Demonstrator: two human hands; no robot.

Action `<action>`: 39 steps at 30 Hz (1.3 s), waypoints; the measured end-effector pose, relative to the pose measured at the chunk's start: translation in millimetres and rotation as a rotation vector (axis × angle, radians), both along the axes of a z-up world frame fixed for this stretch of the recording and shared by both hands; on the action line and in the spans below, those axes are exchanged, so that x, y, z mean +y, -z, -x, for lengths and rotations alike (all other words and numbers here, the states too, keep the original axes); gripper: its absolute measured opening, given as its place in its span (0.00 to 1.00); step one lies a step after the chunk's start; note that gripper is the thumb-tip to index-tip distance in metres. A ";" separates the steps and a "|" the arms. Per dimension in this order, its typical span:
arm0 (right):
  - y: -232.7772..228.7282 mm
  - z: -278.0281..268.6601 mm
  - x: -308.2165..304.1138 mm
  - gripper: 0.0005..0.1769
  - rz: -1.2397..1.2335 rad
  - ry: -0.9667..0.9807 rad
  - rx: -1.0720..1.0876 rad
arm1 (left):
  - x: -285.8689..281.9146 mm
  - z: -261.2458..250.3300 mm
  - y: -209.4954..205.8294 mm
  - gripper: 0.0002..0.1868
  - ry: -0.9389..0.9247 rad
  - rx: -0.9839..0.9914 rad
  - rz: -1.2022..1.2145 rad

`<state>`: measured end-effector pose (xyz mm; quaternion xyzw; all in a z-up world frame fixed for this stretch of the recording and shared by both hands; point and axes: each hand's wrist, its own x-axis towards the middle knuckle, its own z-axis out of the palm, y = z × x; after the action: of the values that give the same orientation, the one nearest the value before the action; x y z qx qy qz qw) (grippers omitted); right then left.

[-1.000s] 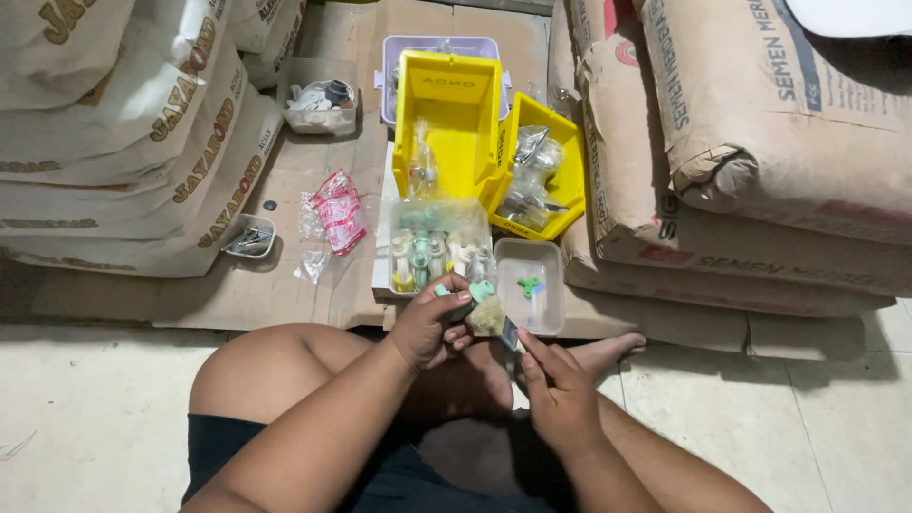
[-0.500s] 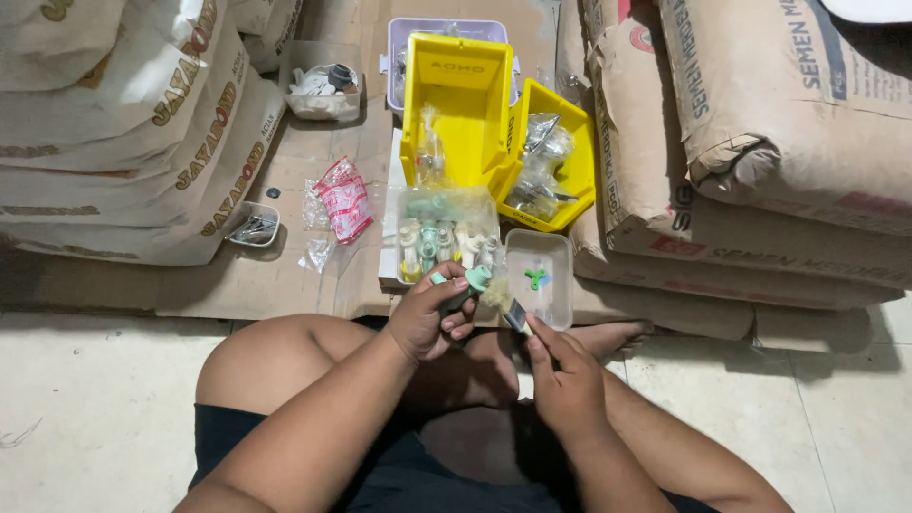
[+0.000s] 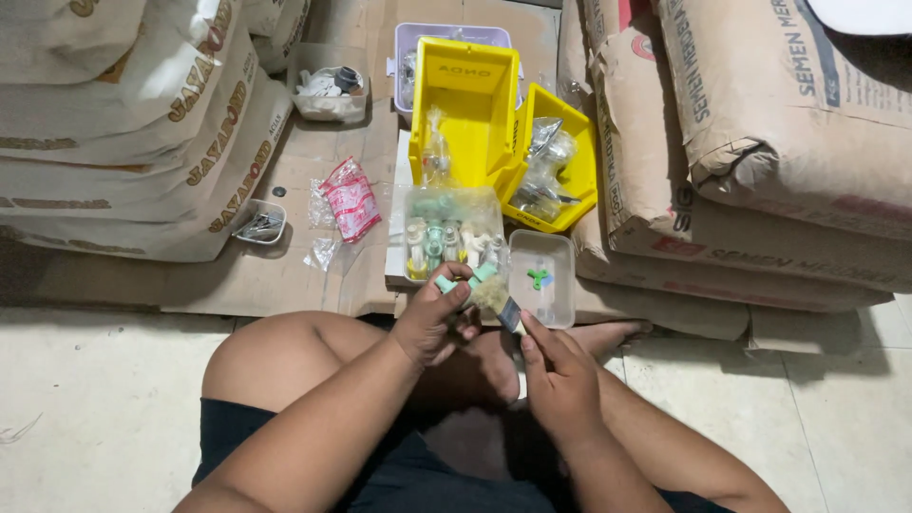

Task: Sorting small plastic components and placing them into bags and storage bins

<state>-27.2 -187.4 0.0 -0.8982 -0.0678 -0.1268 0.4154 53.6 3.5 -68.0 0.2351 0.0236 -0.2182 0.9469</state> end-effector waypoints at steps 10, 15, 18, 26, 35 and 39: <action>37.1 -9.5 -6.8 0.24 -0.191 -0.179 0.179 | -32.2 10.6 -6.4 0.21 -0.225 -0.030 -0.732; 106.6 -71.8 -101.9 0.23 -0.139 0.646 0.389 | -27.8 -7.5 -3.3 0.31 -0.343 0.151 -0.677; 254.4 -103.8 -219.6 0.35 -0.014 0.699 0.624 | -24.6 -7.1 -8.4 0.27 -0.355 0.148 -0.654; 273.9 -104.8 -230.7 0.39 -0.318 0.776 0.776 | -24.8 -13.3 -3.2 0.25 -0.397 0.158 -0.659; 259.4 -92.2 -233.8 0.40 -0.808 0.595 1.020 | -26.5 -13.7 3.4 0.23 -0.399 0.157 -0.649; 237.5 -90.8 -219.5 0.43 -0.765 0.574 1.045 | -23.5 -13.4 6.8 0.23 -0.409 0.159 -0.635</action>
<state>63.6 -406.8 -237.5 -0.6151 0.4292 0.2014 0.6300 67.0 -20.0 -74.8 0.4896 0.2096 -0.0241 0.8461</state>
